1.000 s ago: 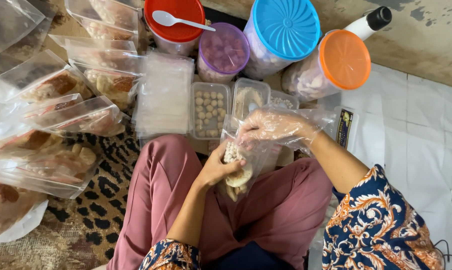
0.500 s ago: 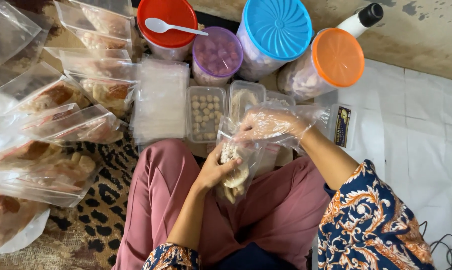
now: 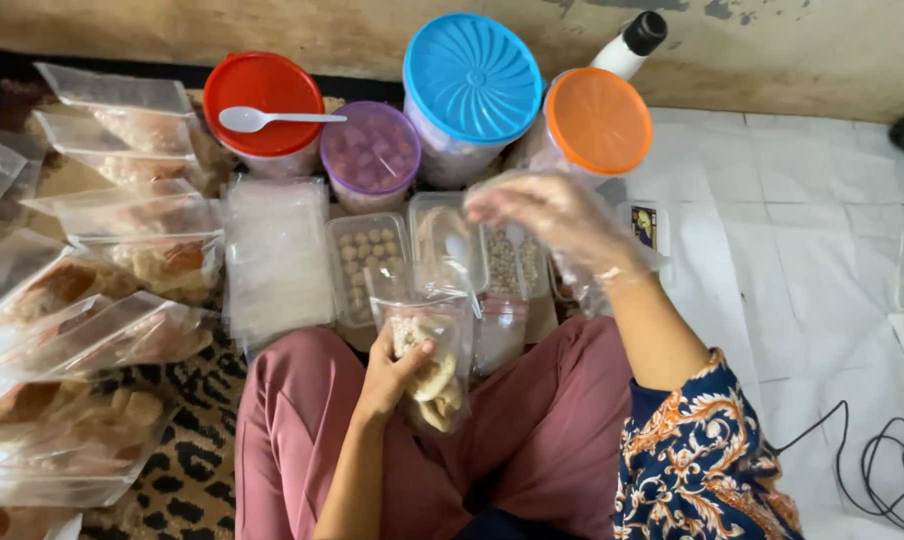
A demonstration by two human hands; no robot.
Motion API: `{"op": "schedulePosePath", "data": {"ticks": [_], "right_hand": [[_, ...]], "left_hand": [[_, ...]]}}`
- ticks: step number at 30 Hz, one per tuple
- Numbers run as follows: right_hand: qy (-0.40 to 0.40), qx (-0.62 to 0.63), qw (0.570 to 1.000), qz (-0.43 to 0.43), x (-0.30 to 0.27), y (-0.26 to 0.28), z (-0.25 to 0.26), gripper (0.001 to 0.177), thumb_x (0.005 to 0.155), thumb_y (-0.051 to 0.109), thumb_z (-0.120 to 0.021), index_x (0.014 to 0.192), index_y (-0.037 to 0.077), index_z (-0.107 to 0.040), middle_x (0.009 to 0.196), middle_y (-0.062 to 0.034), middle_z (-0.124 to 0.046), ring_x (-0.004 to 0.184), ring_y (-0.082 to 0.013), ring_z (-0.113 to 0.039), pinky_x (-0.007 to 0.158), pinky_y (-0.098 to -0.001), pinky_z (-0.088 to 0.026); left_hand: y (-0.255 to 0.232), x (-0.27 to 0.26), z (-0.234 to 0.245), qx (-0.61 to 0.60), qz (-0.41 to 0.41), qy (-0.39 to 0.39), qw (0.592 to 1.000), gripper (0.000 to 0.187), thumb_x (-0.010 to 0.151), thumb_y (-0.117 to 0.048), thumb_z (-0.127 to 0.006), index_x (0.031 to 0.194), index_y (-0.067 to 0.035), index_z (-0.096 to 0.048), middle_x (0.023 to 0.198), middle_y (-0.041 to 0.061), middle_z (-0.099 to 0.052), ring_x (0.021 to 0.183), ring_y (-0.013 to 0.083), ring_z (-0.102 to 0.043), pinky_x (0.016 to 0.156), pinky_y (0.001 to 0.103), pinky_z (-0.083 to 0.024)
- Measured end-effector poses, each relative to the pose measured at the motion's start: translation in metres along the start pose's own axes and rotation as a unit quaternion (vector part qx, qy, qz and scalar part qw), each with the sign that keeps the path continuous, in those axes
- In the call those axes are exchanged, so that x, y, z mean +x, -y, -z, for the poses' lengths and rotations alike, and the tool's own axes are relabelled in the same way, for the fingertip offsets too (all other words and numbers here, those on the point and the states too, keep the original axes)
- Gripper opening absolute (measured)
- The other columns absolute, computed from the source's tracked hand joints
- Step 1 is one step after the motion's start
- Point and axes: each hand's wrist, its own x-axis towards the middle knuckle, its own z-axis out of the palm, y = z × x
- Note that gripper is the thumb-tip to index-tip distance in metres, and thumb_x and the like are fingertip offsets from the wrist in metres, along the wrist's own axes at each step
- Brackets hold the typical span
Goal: A person is sitting on the floor, manually packing various snacks from large containers into small individual plastic bags.
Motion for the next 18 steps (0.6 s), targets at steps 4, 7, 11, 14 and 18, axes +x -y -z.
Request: {"op": "schedulePosePath", "data": {"ticks": [4, 7, 11, 14, 18], "right_hand": [[-0.271, 0.125, 0.954, -0.04, -0.048, -0.082, 0.086, 0.03, 0.098, 0.024, -0.069, 0.117, 0.002, -0.068, 0.108, -0.0199, -0.074, 0.098, -0.0298, -0.076, 0.088, -0.0399, -0.065], [-0.41, 0.174, 0.884, -0.14, -0.091, -0.157, 0.122, 0.031, 0.099, 0.041, -0.061, 0.116, 0.016, -0.071, 0.108, 0.0021, -0.077, 0.099, -0.0115, -0.074, 0.087, -0.0233, -0.06], [-0.534, 0.118, 0.791, -0.273, -0.13, -0.213, 0.093, 0.01, 0.099, 0.015, -0.067, 0.104, 0.009, -0.073, 0.089, -0.0041, -0.075, 0.073, -0.0093, -0.07, 0.061, -0.0151, -0.059], [-0.531, 0.108, 0.777, -0.319, -0.142, -0.275, 0.089, 0.007, 0.099, 0.013, -0.07, 0.104, 0.011, -0.073, 0.083, -0.0013, -0.072, 0.064, -0.0043, -0.064, 0.05, -0.0123, -0.052], [-0.473, -0.037, 0.801, -0.365, -0.132, -0.308, 0.092, 0.015, 0.097, 0.03, -0.067, 0.108, 0.019, -0.066, 0.123, -0.0013, -0.071, 0.106, -0.0166, -0.068, 0.076, -0.0223, -0.059]], "left_hand": [[0.005, 0.005, 0.005, -0.015, -0.01, -0.051, 0.999, 0.054, 0.085, -0.028, -0.08, 0.127, -0.004, -0.059, 0.098, 0.016, -0.068, 0.088, 0.0249, -0.066, 0.071, 0.045, -0.059], [-0.002, 0.002, 0.0, -0.036, -0.018, -0.089, 0.995, 0.043, 0.092, -0.027, -0.072, 0.126, -0.008, -0.056, 0.098, 0.013, -0.067, 0.086, 0.0211, -0.067, 0.071, 0.041, -0.06], [-0.003, 0.0, -0.001, -0.07, -0.011, -0.109, 0.992, 0.05, 0.09, -0.027, -0.066, 0.132, -0.002, -0.059, 0.112, 0.013, -0.068, 0.099, 0.023, -0.066, 0.09, 0.035, -0.054], [0.011, 0.001, 0.007, -0.082, -0.015, -0.1, 0.992, 0.044, 0.093, -0.027, -0.066, 0.127, -0.001, -0.06, 0.102, 0.011, -0.068, 0.09, 0.0213, -0.067, 0.081, 0.033, -0.054], [0.013, 0.003, 0.009, -0.049, -0.027, -0.083, 0.995, 0.046, 0.094, -0.034, -0.066, 0.125, 0.0, -0.062, 0.092, 0.008, -0.068, 0.078, 0.016, -0.064, 0.07, 0.028, -0.052]]}}
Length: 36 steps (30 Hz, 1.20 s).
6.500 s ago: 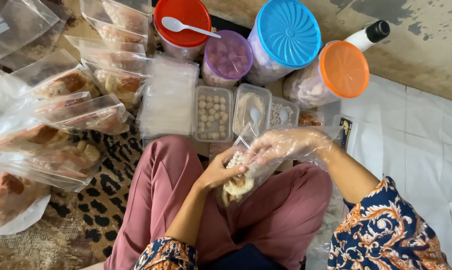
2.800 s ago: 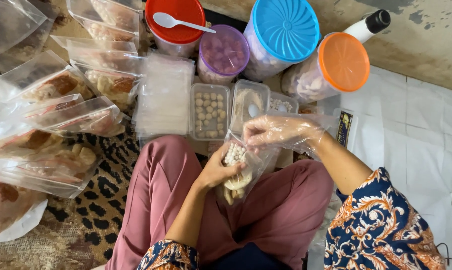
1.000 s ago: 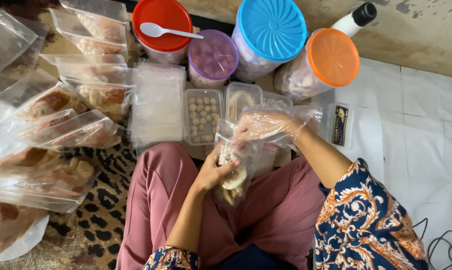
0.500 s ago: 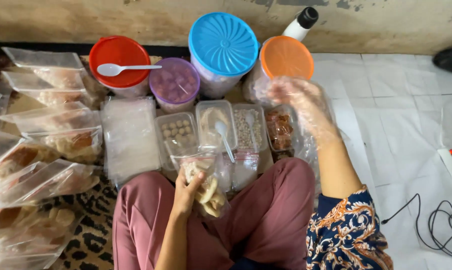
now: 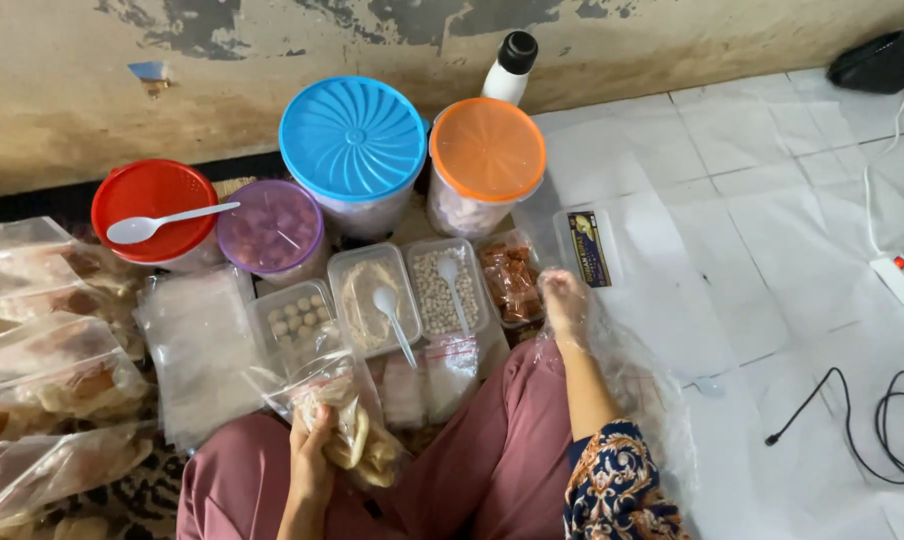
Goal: A person is sitting on the floor, manually packing various snacks from large containers into small individual plastic bags.
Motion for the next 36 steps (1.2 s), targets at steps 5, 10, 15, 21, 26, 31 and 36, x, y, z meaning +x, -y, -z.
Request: {"op": "schedulePosePath", "data": {"ticks": [5, 10, 15, 21, 26, 31, 36], "right_hand": [[0.059, -0.098, 0.993, 0.037, 0.017, -0.005, -0.024, 0.054, 0.094, 0.057, -0.05, 0.129, 0.017, -0.054, 0.121, -0.0052, -0.067, 0.08, -0.0137, -0.058, 0.06, -0.0233, -0.047], [0.055, -0.146, 0.986, 0.063, 0.034, -0.021, -0.041, 0.032, 0.091, 0.055, -0.064, 0.096, 0.024, -0.06, 0.073, 0.0038, -0.064, 0.056, -0.0144, -0.056, 0.049, -0.0316, -0.038], [0.124, 0.199, 0.958, 0.165, 0.007, 0.005, -0.019, 0.022, 0.102, 0.028, -0.06, 0.101, 0.008, -0.05, 0.096, -0.0104, -0.073, 0.06, -0.0174, -0.075, 0.041, -0.0195, -0.052], [0.151, 0.449, 0.875, 0.101, -0.008, 0.016, -0.005, 0.065, 0.077, -0.013, -0.07, 0.135, 0.007, -0.046, 0.1, -0.0084, -0.062, 0.087, -0.0215, -0.065, 0.085, -0.0348, -0.059], [0.125, 0.259, 0.95, 0.123, -0.022, 0.023, 0.001, 0.044, 0.084, 0.042, -0.074, 0.118, 0.013, -0.07, 0.108, -0.0034, -0.071, 0.095, -0.0147, -0.06, 0.085, -0.0283, -0.046], [0.102, 0.212, 0.969, 0.07, -0.011, 0.007, -0.009, 0.059, 0.084, 0.059, -0.064, 0.119, 0.012, -0.07, 0.11, -0.0062, -0.075, 0.106, -0.0245, -0.071, 0.096, -0.0378, -0.057], [0.197, 0.385, 0.88, 0.199, -0.008, 0.004, -0.01, 0.035, 0.096, 0.012, -0.069, 0.127, 0.001, -0.055, 0.09, -0.0058, -0.06, 0.073, -0.0123, -0.063, 0.068, -0.0213, -0.059]], "left_hand": [[0.01, 0.003, 0.007, 0.012, 0.016, -0.015, 1.0, 0.045, 0.094, -0.035, -0.066, 0.121, 0.001, -0.062, 0.09, 0.01, -0.068, 0.077, 0.0196, -0.065, 0.069, 0.031, -0.052], [0.011, 0.003, 0.009, -0.002, 0.039, -0.045, 0.998, 0.046, 0.095, -0.029, -0.065, 0.128, 0.002, -0.059, 0.105, 0.016, -0.07, 0.09, 0.0267, -0.068, 0.078, 0.038, -0.056], [0.013, 0.005, 0.007, -0.014, 0.064, -0.068, 0.995, 0.044, 0.097, -0.025, -0.062, 0.133, 0.0, -0.057, 0.108, 0.018, -0.07, 0.092, 0.0294, -0.068, 0.079, 0.041, -0.057], [0.002, 0.002, -0.004, -0.006, 0.048, -0.048, 0.998, 0.048, 0.096, -0.026, -0.063, 0.135, 0.0, -0.057, 0.108, 0.017, -0.069, 0.093, 0.0278, -0.067, 0.08, 0.039, -0.055], [-0.002, -0.001, -0.008, 0.0, 0.042, -0.047, 0.998, 0.047, 0.095, -0.026, -0.064, 0.133, -0.001, -0.057, 0.105, 0.016, -0.07, 0.09, 0.0279, -0.068, 0.077, 0.039, -0.056], [-0.004, -0.001, -0.01, -0.006, 0.053, -0.069, 0.996, 0.042, 0.096, -0.019, -0.062, 0.132, 0.0, -0.055, 0.11, 0.017, -0.068, 0.096, 0.0296, -0.068, 0.082, 0.04, -0.055], [-0.002, -0.001, -0.008, 0.004, 0.041, -0.06, 0.997, 0.045, 0.095, -0.022, -0.063, 0.132, 0.002, -0.056, 0.11, 0.018, -0.069, 0.094, 0.0289, -0.068, 0.081, 0.039, -0.056]]}}
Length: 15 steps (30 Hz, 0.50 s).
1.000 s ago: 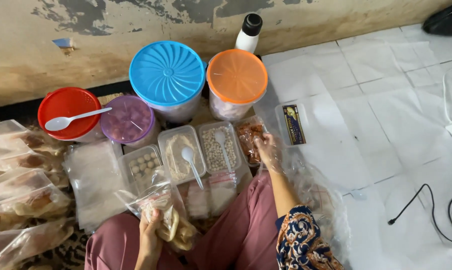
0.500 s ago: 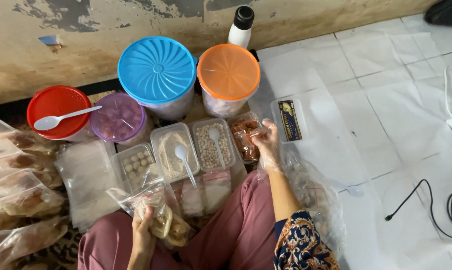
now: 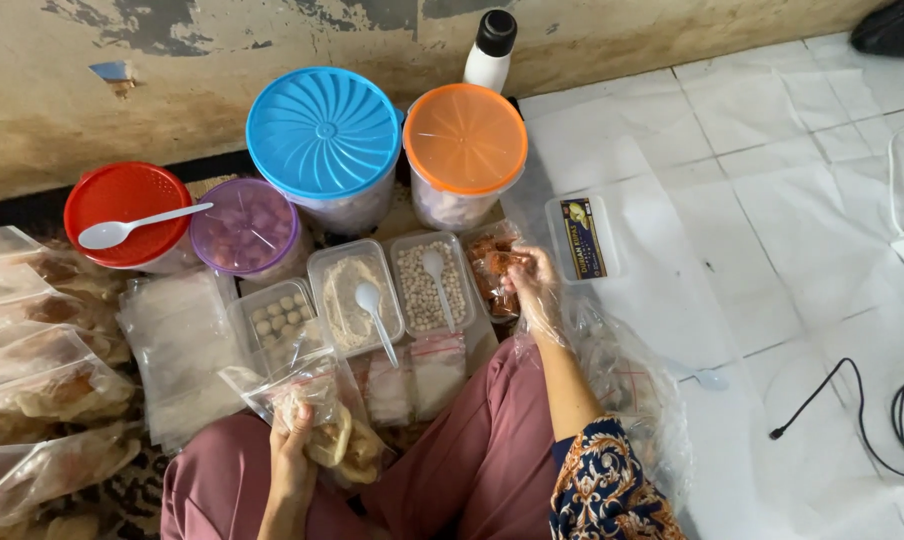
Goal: A person is sitting on the floor, manually packing various snacks from large containers into small individual plastic bags.
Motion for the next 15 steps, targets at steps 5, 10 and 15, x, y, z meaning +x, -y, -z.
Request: {"op": "schedulePosePath", "data": {"ticks": [5, 10, 15], "right_hand": [[-0.067, 0.081, 0.988, -0.11, 0.001, 0.014, -0.004, 0.034, 0.092, -0.003, -0.065, 0.125, -0.003, -0.057, 0.098, -0.0158, -0.073, 0.084, -0.0226, -0.073, 0.079, -0.0291, -0.065], [-0.071, 0.222, 0.954, -0.188, 0.002, 0.021, -0.005, 0.033, 0.096, -0.006, -0.054, 0.128, -0.009, -0.061, 0.114, -0.0236, -0.066, 0.102, -0.0311, -0.065, 0.092, -0.0371, -0.058], [-0.078, 0.158, 0.962, -0.209, -0.001, 0.044, -0.019, 0.038, 0.098, 0.029, -0.057, 0.128, 0.006, -0.049, 0.124, -0.0164, -0.061, 0.103, -0.027, -0.068, 0.094, -0.0376, -0.058]], "left_hand": [[-0.003, -0.002, -0.003, -0.006, 0.016, -0.021, 1.0, 0.049, 0.093, -0.02, -0.062, 0.136, 0.001, -0.054, 0.116, 0.019, -0.068, 0.1, 0.0309, -0.066, 0.087, 0.041, -0.055], [0.004, 0.002, 0.004, -0.007, 0.008, -0.009, 1.0, 0.05, 0.094, -0.023, -0.064, 0.138, -0.002, -0.054, 0.112, 0.017, -0.069, 0.093, 0.0275, -0.068, 0.08, 0.039, -0.056], [0.005, 0.002, 0.004, -0.011, -0.01, 0.025, 1.0, 0.04, 0.095, -0.024, -0.065, 0.129, -0.004, -0.059, 0.108, 0.013, -0.07, 0.094, 0.0253, -0.068, 0.081, 0.038, -0.056]]}}
